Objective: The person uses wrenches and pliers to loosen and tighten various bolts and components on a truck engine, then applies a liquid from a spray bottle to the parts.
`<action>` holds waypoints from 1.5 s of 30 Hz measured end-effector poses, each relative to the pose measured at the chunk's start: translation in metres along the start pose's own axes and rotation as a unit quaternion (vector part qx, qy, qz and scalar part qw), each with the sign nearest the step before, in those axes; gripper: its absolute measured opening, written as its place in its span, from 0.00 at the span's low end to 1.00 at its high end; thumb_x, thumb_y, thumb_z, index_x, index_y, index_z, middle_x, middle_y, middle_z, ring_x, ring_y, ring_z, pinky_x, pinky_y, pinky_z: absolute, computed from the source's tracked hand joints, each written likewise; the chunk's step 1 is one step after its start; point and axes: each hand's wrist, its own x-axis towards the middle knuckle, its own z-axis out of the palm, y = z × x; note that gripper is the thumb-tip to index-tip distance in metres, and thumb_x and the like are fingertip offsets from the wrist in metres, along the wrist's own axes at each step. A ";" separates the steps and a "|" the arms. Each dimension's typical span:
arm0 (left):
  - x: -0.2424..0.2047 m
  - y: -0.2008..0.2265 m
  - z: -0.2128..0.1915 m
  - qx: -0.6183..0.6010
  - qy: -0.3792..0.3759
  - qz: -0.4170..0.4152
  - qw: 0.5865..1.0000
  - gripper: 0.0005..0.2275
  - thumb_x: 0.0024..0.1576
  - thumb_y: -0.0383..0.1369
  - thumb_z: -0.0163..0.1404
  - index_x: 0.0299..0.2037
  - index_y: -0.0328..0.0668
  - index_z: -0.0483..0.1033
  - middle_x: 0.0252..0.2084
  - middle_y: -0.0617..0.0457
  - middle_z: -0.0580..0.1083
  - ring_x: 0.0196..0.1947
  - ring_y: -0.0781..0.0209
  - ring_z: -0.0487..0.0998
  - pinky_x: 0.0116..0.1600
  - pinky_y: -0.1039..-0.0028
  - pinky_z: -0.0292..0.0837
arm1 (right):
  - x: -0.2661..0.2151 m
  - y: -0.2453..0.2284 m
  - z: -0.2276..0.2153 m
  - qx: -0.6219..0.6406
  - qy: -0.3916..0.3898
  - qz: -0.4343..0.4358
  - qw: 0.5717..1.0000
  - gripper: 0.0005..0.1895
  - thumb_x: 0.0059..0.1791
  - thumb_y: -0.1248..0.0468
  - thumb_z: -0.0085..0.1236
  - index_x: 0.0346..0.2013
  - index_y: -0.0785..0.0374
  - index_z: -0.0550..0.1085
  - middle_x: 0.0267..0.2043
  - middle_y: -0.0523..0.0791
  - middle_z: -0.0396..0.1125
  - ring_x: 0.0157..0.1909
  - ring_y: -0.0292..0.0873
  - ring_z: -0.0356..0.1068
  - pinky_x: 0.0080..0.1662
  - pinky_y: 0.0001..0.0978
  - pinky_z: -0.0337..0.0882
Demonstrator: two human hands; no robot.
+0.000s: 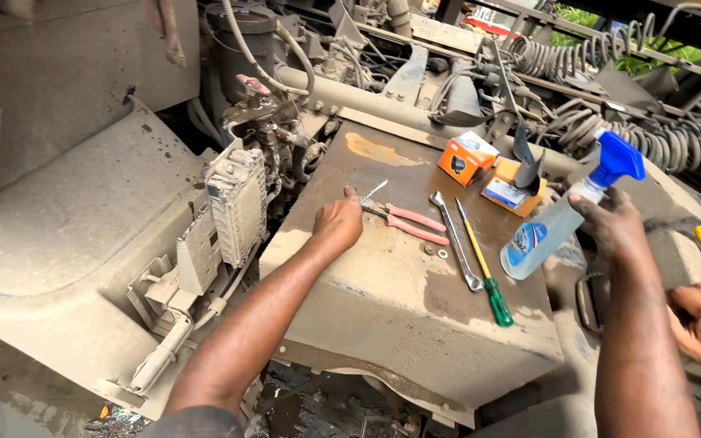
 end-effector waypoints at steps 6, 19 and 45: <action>-0.074 -0.042 -0.145 -0.028 0.135 0.006 0.990 0.16 0.65 0.44 0.46 0.51 0.44 0.78 0.34 0.47 0.80 0.27 0.51 0.81 0.32 0.59 0.75 | -0.104 -0.078 0.049 -0.128 0.187 -0.316 0.921 0.24 0.58 0.72 0.61 0.67 0.75 0.66 0.66 0.59 0.63 0.65 0.49 0.69 0.66 0.38 0.73; 0.028 -0.302 -0.191 -0.055 0.109 -0.079 0.989 0.16 0.60 0.47 0.54 0.50 0.50 0.83 0.44 0.47 0.80 0.42 0.46 0.80 0.47 0.56 0.72 | -0.093 -0.137 0.505 0.177 -0.198 -0.024 0.964 0.15 0.52 0.64 0.60 0.52 0.66 0.77 0.48 0.44 0.76 0.50 0.36 0.72 0.54 0.28 0.72; 0.081 -0.291 -0.153 -0.083 -0.006 0.085 0.993 0.16 0.61 0.46 0.49 0.53 0.50 0.80 0.49 0.51 0.80 0.47 0.54 0.81 0.54 0.62 0.74 | -0.083 -0.122 0.529 0.062 -0.223 -0.063 0.971 0.28 0.48 0.55 0.64 0.60 0.62 0.74 0.54 0.48 0.75 0.54 0.41 0.73 0.58 0.36 0.72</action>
